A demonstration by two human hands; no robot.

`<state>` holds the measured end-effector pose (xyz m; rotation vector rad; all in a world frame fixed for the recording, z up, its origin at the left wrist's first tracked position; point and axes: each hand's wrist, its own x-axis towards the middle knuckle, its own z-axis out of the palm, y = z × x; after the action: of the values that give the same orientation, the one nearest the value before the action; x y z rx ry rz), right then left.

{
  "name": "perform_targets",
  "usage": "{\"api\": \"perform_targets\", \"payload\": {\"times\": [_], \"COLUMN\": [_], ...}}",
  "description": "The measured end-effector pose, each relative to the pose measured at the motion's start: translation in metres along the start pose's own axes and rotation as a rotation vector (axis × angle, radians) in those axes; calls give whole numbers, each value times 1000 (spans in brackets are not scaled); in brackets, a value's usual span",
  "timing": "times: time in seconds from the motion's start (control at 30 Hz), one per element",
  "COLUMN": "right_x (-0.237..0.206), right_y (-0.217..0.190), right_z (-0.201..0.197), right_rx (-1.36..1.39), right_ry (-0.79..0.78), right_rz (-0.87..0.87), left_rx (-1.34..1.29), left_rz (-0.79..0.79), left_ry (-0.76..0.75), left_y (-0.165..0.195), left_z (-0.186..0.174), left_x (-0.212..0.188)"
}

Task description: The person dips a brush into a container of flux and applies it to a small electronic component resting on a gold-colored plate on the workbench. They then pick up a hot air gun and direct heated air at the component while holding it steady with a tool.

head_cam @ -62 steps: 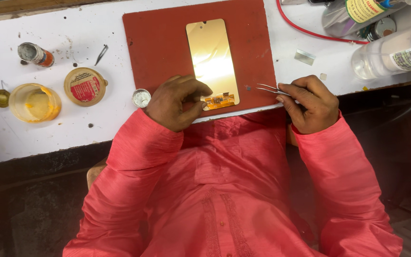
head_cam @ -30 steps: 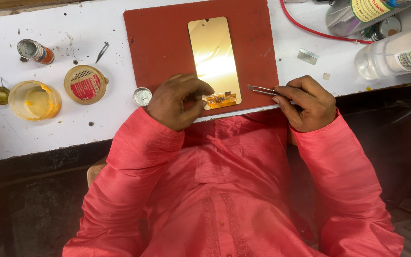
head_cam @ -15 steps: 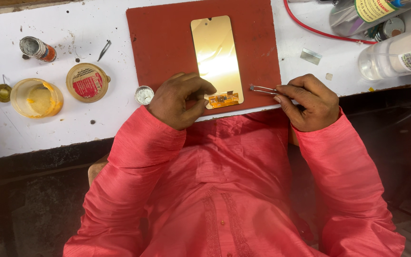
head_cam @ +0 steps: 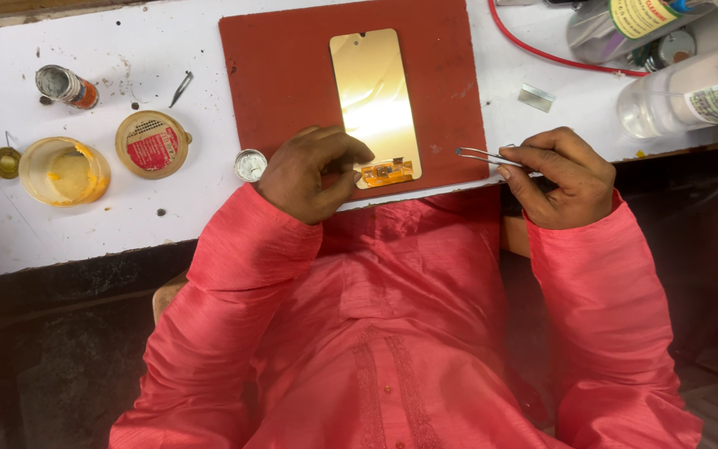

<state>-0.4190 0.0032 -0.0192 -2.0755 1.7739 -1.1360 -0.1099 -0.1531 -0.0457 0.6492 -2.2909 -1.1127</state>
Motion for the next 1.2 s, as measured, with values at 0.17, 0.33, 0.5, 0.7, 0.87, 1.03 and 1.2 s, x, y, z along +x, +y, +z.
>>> {"api": "perform_targets", "payload": {"times": [0.17,0.33,0.5,0.7,0.87,1.03,1.2], "right_x": [-26,-68,-134,-215,-258,-278,-282], "right_y": [-3,-7,-19,-40,-49,-55,-55], "right_z": [-22,-75,-136,-182,-206,-220,-225], "right_rx": [14,-65,-135,-216,-195,-218,-200], "right_ry": [42,135,255,377,502,609,647], "right_rz": [77,35,64,225,329,437,511], "left_rx": [46,398,281,375,684,973,1049], "left_rz": [-16,170,438,766,1095,1118,977], "left_ry": [72,332,379,197,215,164,169], "left_y": [13,72,127,187,239,265,286], "left_z": [1,34,105,224,332,397,414], "left_x": [-1,-1,41,137,231,293,326]}}
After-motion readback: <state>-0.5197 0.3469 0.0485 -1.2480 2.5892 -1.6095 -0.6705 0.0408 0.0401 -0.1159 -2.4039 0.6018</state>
